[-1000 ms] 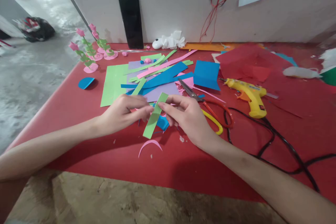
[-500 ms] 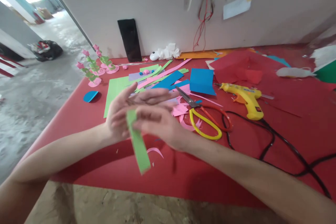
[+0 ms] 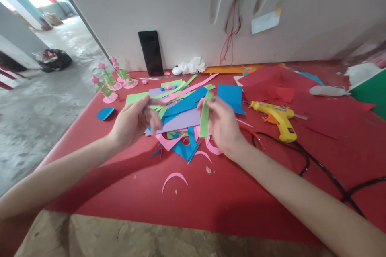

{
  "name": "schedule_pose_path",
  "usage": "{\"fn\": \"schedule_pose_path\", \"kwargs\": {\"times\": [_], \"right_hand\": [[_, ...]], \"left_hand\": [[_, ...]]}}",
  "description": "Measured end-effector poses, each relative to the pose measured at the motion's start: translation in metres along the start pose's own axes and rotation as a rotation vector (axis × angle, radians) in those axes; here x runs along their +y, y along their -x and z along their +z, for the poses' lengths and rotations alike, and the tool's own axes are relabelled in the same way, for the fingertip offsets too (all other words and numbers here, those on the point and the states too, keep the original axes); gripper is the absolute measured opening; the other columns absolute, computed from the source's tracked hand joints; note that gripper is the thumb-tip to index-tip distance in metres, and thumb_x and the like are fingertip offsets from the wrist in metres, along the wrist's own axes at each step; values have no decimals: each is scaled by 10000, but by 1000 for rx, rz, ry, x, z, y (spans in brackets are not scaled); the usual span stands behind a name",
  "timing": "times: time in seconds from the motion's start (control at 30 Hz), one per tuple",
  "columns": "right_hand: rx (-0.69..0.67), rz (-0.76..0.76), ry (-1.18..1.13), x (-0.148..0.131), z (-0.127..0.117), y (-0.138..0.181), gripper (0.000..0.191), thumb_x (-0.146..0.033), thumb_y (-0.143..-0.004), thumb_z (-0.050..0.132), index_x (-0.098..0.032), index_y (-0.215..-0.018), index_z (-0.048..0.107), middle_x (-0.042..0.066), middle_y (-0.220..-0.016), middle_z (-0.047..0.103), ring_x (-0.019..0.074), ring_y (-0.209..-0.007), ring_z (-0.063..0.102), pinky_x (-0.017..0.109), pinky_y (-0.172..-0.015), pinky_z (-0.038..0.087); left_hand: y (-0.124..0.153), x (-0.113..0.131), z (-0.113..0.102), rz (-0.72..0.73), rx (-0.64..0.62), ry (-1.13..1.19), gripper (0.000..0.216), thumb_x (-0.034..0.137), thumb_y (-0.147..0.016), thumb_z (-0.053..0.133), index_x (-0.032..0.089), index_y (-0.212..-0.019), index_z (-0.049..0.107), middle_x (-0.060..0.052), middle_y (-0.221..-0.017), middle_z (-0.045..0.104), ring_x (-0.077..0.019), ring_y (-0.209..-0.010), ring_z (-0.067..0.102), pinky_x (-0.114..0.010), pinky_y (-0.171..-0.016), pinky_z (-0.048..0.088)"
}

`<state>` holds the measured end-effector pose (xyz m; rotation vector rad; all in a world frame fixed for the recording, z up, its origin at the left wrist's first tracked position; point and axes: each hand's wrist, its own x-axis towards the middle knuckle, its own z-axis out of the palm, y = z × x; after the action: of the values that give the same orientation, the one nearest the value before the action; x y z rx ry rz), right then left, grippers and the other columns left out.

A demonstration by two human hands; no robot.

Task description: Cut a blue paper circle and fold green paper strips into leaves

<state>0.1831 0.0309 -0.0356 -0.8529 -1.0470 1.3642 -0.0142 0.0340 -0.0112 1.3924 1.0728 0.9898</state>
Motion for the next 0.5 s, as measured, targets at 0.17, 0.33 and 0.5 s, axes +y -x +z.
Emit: {"fn": "schedule_pose_path", "kwargs": {"times": [0.17, 0.33, 0.5], "right_hand": [[-236, 298, 88, 25, 6, 46, 215, -344, -751, 655, -167, -703, 543, -41, -569, 508, 70, -489, 461, 212, -458, 355], [-321, 369, 111, 38, 3, 51, 302, -441, -778, 640, -171, -730, 514, -58, -563, 466, 46, -474, 417, 197, -453, 320], [-342, 408, 116, 40, -1, 48, 340, -485, -801, 609, -176, -737, 480, -56, -585, 447, 46, -500, 414, 193, -466, 316]], "left_hand": [[-90, -18, -43, 92, 331, -339, 596, 18, -710, 615, 190, -1257, 451, -117, -1366, 478, -226, -1174, 570, -352, -904, 545], [-168, -32, -76, 154, 632, -750, 353, 328, -902, 560, 170, -1217, 542, -99, -1280, 545, -217, -1128, 564, -443, -951, 505], [-209, -51, -100, 33, 777, -981, 370, 359, -904, 556, 149, -1208, 542, -95, -1209, 581, -202, -1054, 598, -419, -893, 533]]}}
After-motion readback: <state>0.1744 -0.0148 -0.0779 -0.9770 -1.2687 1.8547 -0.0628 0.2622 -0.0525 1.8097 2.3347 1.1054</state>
